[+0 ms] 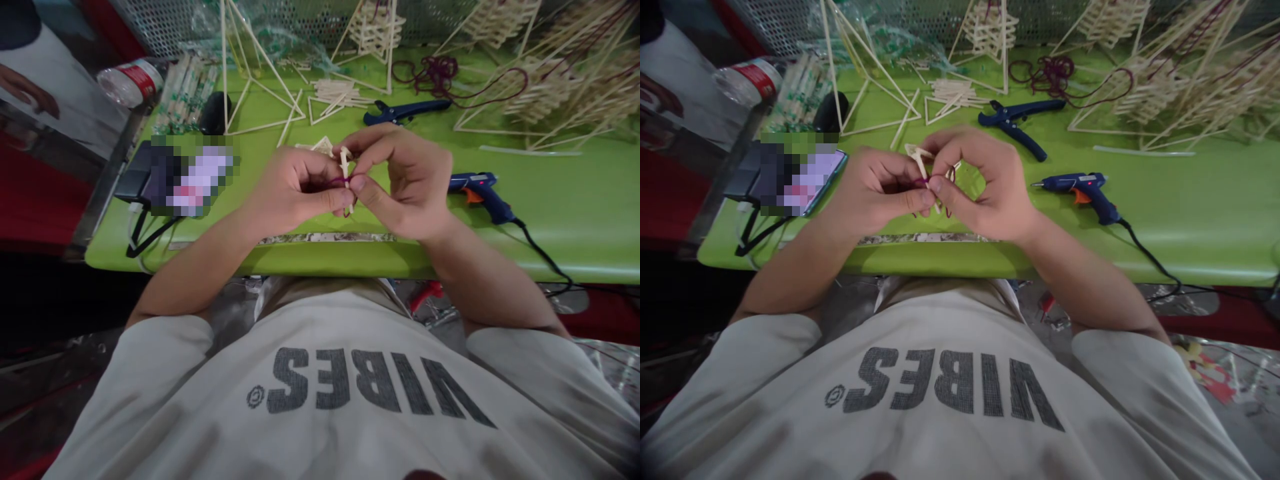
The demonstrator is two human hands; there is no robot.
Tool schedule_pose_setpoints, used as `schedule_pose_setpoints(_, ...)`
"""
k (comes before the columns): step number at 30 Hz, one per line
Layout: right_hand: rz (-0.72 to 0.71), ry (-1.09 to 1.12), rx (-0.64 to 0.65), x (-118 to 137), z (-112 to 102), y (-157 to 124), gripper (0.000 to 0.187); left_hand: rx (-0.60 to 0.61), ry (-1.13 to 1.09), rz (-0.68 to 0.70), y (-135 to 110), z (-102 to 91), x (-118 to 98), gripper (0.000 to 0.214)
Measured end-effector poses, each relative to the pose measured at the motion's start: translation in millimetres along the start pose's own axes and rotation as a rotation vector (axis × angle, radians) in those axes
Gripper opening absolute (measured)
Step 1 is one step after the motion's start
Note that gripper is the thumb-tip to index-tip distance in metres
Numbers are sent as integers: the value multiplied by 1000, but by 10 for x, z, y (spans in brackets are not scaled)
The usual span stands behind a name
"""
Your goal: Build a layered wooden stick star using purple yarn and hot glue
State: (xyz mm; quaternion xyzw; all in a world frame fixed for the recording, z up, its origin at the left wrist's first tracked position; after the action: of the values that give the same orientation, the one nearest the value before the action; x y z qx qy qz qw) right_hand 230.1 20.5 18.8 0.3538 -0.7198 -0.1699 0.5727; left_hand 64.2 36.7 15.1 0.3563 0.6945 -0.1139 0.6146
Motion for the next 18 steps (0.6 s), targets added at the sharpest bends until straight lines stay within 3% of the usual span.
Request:
schedule_pose_setpoints(8,-44,71,0,-91,-20,30,21,-158,202,131,-17,-100,0,40)
schedule_pose_setpoints(12,-60,133,-21,-62,-1,44,25,-181,259,193,-42,-126,-24,36)
schedule_pose_setpoints(18,77,200,-83,-142,-6,48,42,-217,314,281,-123,-83,-237,36)
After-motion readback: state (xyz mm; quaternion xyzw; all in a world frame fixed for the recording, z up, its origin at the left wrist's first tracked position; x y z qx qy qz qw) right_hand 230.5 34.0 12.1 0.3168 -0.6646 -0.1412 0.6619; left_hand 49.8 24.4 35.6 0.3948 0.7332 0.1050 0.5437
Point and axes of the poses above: each hand's wrist, its own y-axis towards the middle knuckle, its own z-axis out of the palm, x = y × z, the point moved 7 cm from there along y, towards the middle knuckle, and after that the axes turned 4 degrees about x, right-handed, at the moved point
